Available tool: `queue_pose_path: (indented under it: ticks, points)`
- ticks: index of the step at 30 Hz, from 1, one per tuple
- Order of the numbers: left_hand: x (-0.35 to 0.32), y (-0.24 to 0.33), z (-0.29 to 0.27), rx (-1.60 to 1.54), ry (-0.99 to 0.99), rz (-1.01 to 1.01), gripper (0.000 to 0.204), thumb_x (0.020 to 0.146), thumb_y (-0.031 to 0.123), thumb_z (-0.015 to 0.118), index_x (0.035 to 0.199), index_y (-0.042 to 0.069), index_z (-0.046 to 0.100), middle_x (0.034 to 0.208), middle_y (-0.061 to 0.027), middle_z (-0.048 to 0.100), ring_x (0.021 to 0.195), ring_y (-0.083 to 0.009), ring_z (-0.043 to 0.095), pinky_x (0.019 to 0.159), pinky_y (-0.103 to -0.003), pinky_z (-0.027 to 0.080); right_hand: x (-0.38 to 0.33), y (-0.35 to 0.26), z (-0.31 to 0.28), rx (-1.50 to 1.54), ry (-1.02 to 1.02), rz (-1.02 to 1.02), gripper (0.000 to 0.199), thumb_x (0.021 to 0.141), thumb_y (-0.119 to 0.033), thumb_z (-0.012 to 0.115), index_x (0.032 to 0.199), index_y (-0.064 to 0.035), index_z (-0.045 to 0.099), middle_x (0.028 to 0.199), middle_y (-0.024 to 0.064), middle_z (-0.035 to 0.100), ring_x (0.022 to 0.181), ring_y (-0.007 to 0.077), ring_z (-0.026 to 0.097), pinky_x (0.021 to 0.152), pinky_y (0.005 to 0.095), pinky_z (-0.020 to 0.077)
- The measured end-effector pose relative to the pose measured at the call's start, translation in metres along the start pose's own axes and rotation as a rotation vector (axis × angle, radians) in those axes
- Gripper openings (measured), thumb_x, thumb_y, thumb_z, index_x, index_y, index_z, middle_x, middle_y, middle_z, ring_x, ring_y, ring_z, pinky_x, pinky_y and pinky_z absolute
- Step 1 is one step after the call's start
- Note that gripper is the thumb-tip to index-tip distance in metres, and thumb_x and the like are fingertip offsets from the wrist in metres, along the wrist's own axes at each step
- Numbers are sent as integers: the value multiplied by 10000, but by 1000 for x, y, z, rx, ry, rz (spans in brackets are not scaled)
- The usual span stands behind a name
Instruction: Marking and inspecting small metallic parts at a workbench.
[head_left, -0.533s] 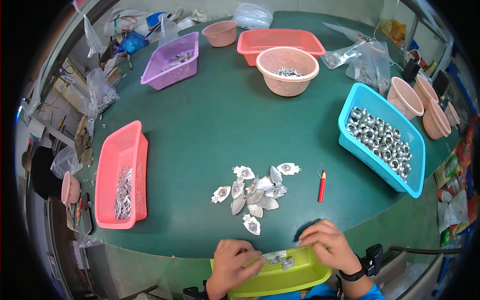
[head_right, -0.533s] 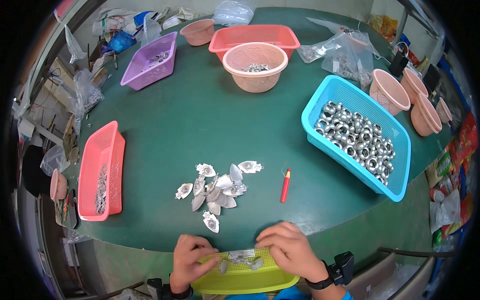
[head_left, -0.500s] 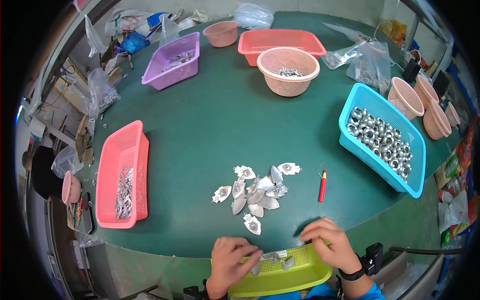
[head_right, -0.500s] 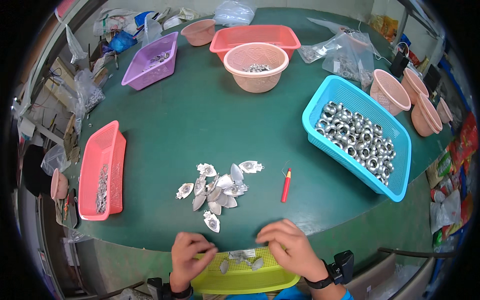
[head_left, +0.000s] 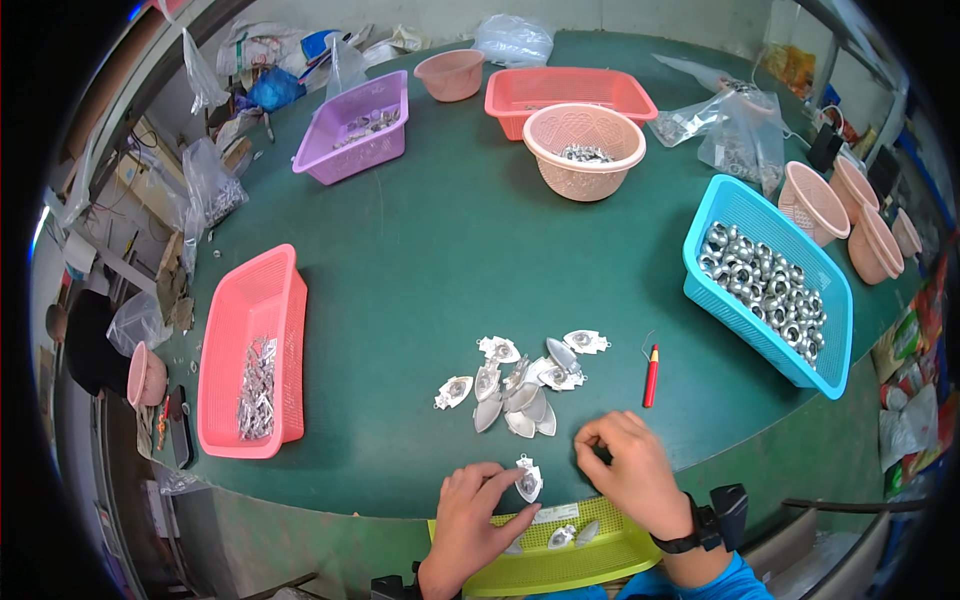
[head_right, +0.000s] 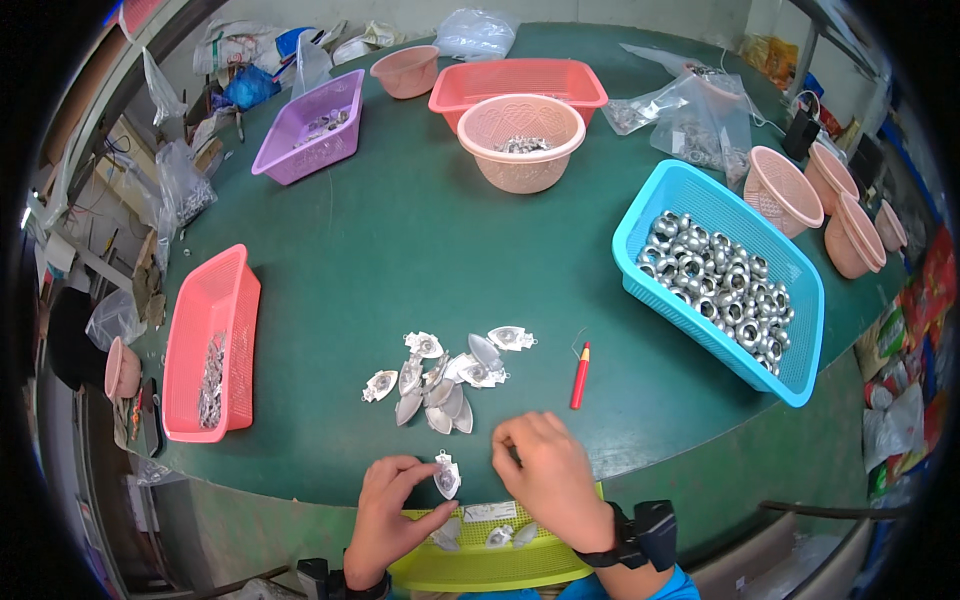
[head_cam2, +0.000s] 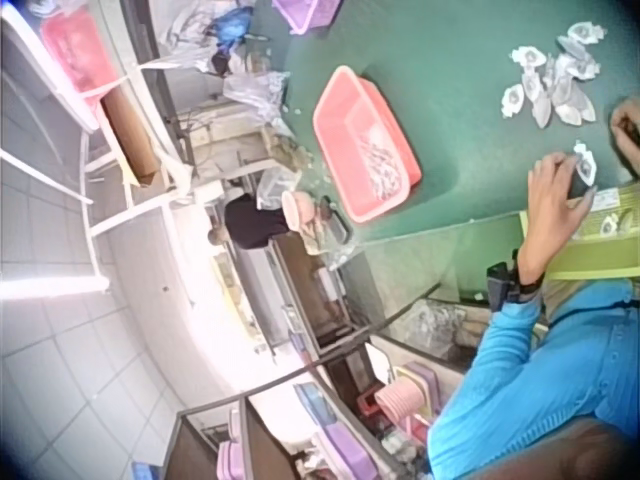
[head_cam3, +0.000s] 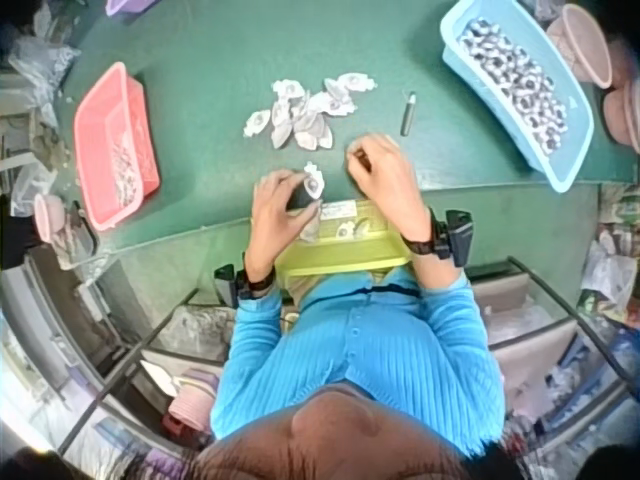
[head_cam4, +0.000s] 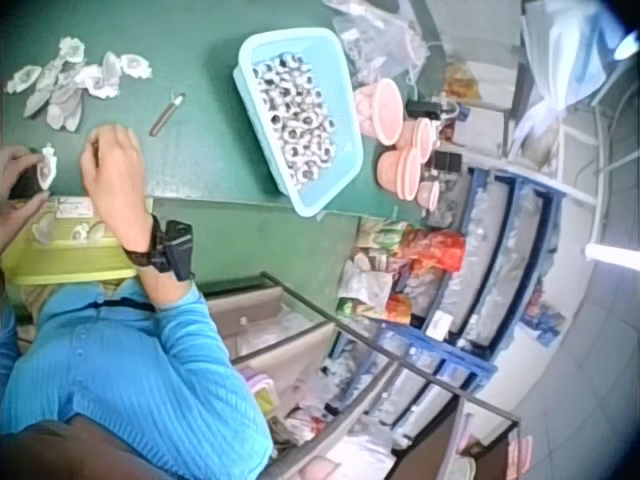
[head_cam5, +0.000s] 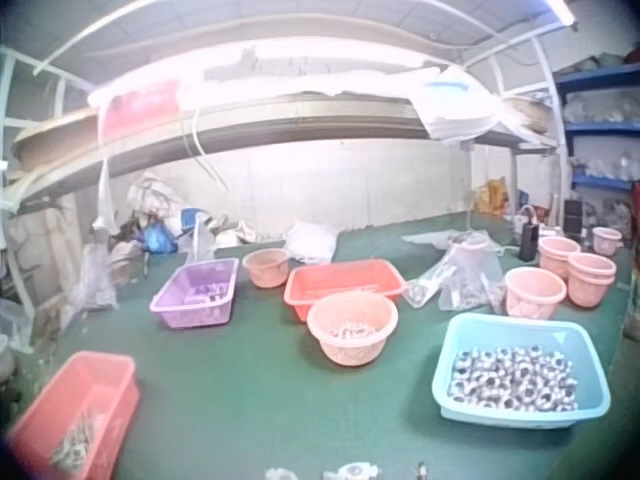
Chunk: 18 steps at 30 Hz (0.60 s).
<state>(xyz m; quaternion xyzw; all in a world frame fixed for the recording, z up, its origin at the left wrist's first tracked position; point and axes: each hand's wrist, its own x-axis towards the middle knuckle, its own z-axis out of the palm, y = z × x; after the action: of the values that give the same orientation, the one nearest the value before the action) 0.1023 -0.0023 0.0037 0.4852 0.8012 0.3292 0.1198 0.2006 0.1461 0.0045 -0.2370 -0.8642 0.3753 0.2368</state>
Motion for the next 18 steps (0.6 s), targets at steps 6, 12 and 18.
queue_pose_path:
  ticks: [6,12,18]
  points:
    - [4,5,8,61,89,-50,449,514,220,699,898,67,524,773,-47,451,701,-192,427,611,-282,318,11,-11,12,-80,51,44,145,635,-119,587,700,-29,495,619,68,500,594,226,478,500,308,377]
    - [6,2,9,80,72,-46,451,501,239,706,873,57,527,762,-38,447,691,-185,430,602,-281,315,10,-6,4,174,4,286,75,642,-58,561,681,-30,504,582,74,483,591,230,476,514,309,377]
    - [6,4,16,100,129,-51,472,471,266,718,851,64,523,741,-31,448,669,-178,436,603,-280,313,-14,11,-13,-103,119,-81,89,630,19,531,707,-23,517,688,78,490,623,232,459,572,301,370]
